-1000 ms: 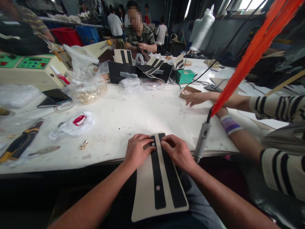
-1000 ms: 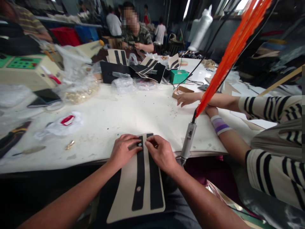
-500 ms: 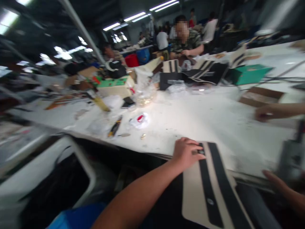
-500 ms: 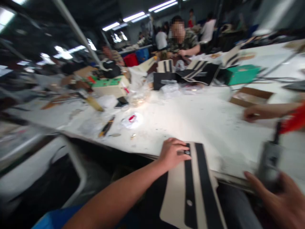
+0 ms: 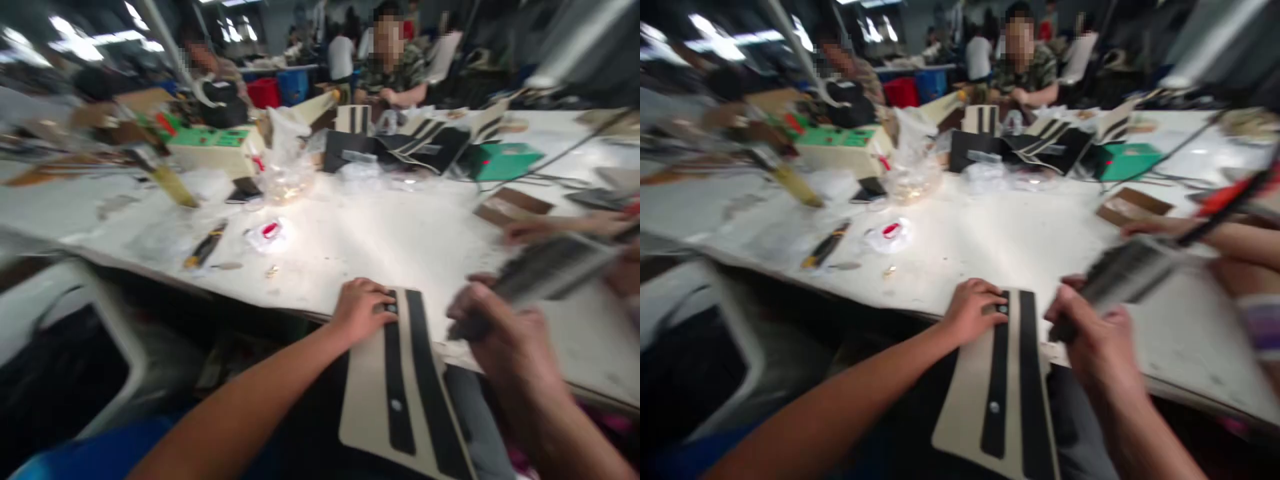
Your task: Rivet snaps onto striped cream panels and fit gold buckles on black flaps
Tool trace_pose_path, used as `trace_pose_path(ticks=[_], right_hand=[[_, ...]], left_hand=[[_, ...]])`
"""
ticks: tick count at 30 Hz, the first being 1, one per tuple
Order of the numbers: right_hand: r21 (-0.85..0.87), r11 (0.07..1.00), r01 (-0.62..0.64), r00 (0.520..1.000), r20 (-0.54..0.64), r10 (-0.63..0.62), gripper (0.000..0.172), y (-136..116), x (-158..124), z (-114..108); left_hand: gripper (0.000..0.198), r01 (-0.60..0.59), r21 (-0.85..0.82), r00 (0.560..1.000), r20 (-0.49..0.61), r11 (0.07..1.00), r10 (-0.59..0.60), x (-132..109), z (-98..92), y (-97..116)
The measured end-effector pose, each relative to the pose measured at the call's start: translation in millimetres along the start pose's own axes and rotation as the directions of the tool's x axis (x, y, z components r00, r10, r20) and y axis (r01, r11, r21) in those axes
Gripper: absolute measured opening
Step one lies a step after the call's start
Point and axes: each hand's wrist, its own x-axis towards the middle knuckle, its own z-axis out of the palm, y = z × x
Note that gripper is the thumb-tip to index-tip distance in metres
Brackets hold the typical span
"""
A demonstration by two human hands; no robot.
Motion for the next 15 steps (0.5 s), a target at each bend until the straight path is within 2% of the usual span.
trace_pose_path(ticks=[2,5,9,15], right_hand=[[0.029,0.999,-0.022,0.999,-0.044,0.023,0.04,-16,3,-17],[0.075,0.997,-0.004,0.999,-0.043,0.007,0.042,-14,16,-5],[0.067,0.995,0.08,0.996,-0.038,-0.077,0.038,6,26,17],[0.069,0.988,0.141,0.99,-0.042,-0.138,0.037,12,30,19]], left_hand=[[0.029,-0.012,-0.065,1.0,-0.016,0.998,0.011,8,11.8,-18],[0.031,-0.041,-0.107,0.999,-0.005,0.993,0.041,13,26.2,-31],[0.027,-0.025,-0.083,1.0,0.014,0.996,0.027,9,24.0,-28],[0.025,-0.008,-0.063,0.999,0.039,0.998,0.01,10,19.1,-26]])
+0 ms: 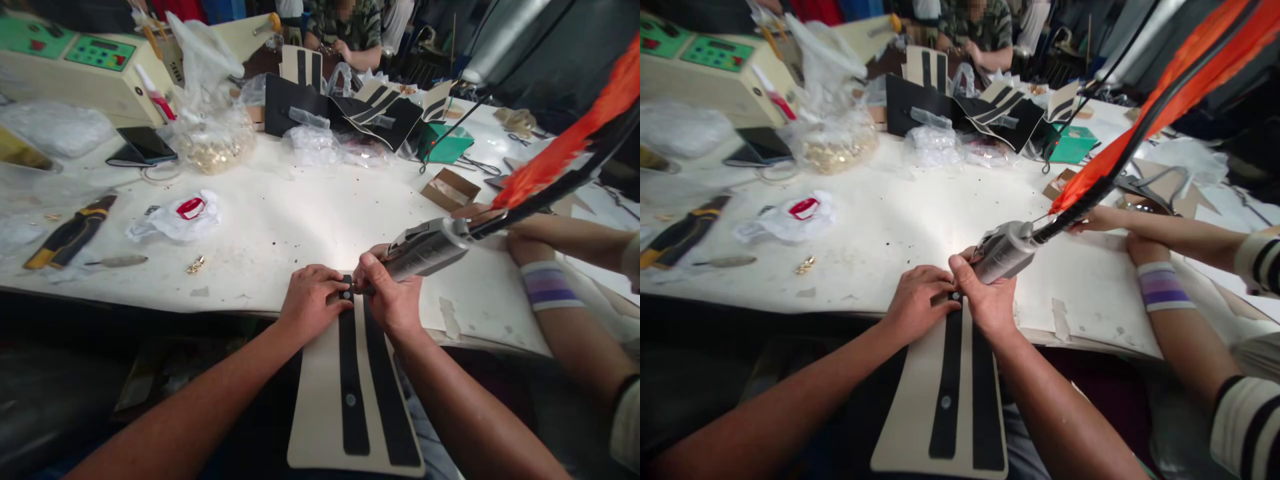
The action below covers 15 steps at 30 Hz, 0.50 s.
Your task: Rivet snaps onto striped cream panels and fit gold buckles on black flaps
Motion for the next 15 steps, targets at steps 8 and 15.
trace_pose_path(ticks=[8,15], right_hand=[[-0.02,0.999,-0.026,1.0,-0.007,0.026,0.039,8.2,1.6,2.3],[-0.031,0.999,-0.037,0.995,0.093,0.039,0.037,6.0,0.8,0.8]], left_hand=[[0.022,0.002,0.002,1.0,0.014,1.0,-0.002,0.5,-2.1,1.9],[0.023,0.0,-0.012,1.0,0.023,1.0,0.001,-2.2,-5.5,5.9]])
